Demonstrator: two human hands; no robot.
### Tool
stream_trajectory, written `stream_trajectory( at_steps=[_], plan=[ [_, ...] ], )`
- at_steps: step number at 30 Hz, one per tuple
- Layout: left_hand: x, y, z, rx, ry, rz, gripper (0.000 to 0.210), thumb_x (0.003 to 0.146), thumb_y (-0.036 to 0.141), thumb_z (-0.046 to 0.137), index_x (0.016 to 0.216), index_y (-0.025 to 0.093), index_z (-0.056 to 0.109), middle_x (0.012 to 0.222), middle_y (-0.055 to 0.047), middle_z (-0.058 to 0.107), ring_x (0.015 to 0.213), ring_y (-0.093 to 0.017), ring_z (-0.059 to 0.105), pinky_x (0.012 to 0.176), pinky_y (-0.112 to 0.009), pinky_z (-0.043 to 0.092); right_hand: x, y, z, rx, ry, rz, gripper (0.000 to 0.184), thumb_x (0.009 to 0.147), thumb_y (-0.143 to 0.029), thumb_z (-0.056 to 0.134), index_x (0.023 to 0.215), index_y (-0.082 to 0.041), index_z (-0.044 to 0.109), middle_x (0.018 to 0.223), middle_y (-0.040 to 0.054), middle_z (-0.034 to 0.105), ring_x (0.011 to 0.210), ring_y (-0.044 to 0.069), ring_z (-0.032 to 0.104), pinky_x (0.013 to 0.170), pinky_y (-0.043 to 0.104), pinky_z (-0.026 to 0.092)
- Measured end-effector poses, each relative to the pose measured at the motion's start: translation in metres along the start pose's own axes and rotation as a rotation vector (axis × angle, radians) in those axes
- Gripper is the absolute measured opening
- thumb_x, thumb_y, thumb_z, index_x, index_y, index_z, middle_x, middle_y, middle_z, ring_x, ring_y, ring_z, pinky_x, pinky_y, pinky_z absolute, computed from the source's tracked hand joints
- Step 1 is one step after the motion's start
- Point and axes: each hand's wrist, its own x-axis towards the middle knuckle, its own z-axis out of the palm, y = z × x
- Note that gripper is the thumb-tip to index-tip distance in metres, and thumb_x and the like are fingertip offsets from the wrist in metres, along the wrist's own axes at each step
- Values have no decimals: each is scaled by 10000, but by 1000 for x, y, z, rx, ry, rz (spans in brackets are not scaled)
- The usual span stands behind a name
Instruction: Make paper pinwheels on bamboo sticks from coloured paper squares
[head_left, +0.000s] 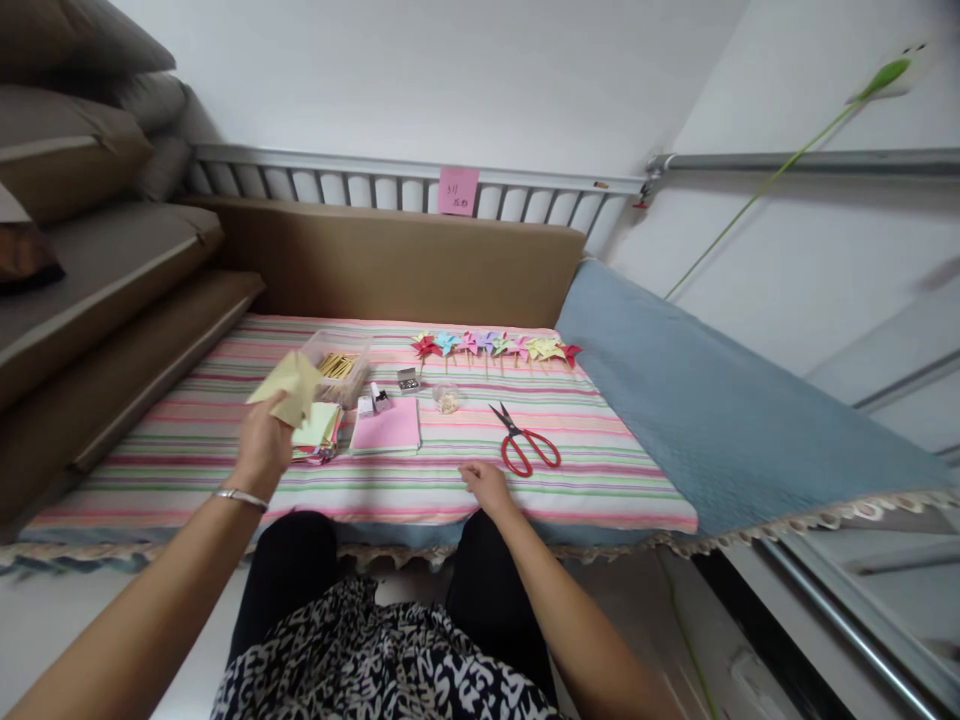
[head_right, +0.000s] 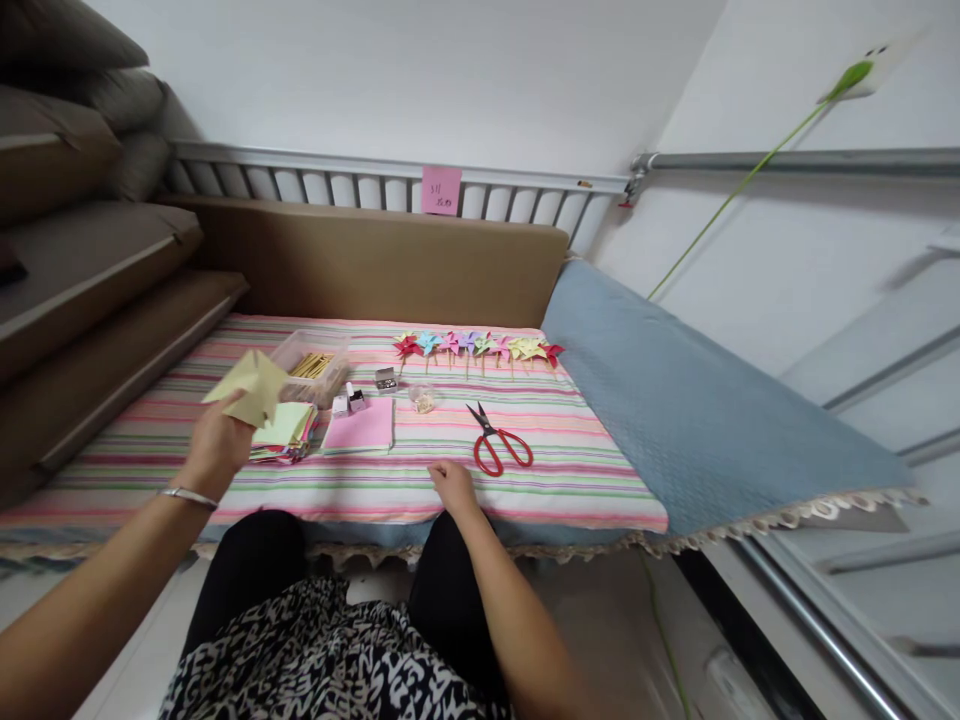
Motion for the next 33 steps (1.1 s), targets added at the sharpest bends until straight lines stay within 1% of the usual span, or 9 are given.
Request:
stream_trajectory(
  at_steps=[4,5,8,12,18,23,26,29,33],
  plan=[
    [-43,19,13,-325,-180,-203,352,933,198,309,1118,153,605,1008,-99,714,871,-244,690,708,-391,578,-9,-25,4,141,17,26,199,715,-361,579,737,-178,653,716,42,673,655,177,605,611,270,450],
    [-53,24,15,-579,-239,-396,329,910,199,353,1108,160,613,1011,-102,716,888,-255,689,741,-405,573,-11,-34,8,188,3,36,230,714,-396,583,749,-178,648,748,49,678,671,179,609,595,266,449],
    [-79,33,19,-904,-382,-646,308,864,179,448,1131,146,599,951,-95,730,825,-229,701,733,-362,573,-18,-64,20,357,-81,71,363,726,-508,573,846,-174,647,898,76,692,727,175,631,563,248,452],
    [-101,37,28,-1073,-549,-949,300,856,139,481,1136,111,588,781,-72,740,661,-202,697,640,-299,561,-22,-98,34,569,-222,132,474,717,-580,591,962,-178,641,957,83,689,736,157,645,563,237,462],
    [-117,35,36,-1071,-626,-976,287,838,163,544,1101,68,609,818,-122,744,645,-229,695,594,-309,545,-24,-108,45,712,-294,189,398,484,-429,817,695,-140,641,611,8,642,534,125,567,524,239,427],
    [-118,36,35,-1285,-702,-851,391,881,428,511,1046,100,645,986,-157,726,906,-251,687,789,-364,543,-14,-101,46,796,-117,189,404,490,-457,792,681,-159,598,599,-6,634,548,132,572,535,244,430],
    [-119,39,46,-1251,-740,-774,337,834,393,606,1046,136,659,1042,-134,717,965,-243,667,796,-359,543,-6,-100,48,815,-20,174,411,533,-497,747,719,-170,582,636,-3,643,571,137,587,542,249,448],
    [-118,44,64,-1116,-647,-728,290,738,243,727,1013,165,675,1010,-92,726,898,-220,678,740,-326,556,-2,-102,58,775,24,151,409,584,-525,696,752,-173,576,664,3,649,573,142,595,539,259,463],
    [-108,46,90,-1031,-482,-757,300,655,177,775,939,139,687,887,-75,731,756,-197,679,649,-300,566,6,-100,68,593,13,107,359,704,-498,588,822,-160,613,732,31,678,612,162,621,528,262,471]
  ],
)
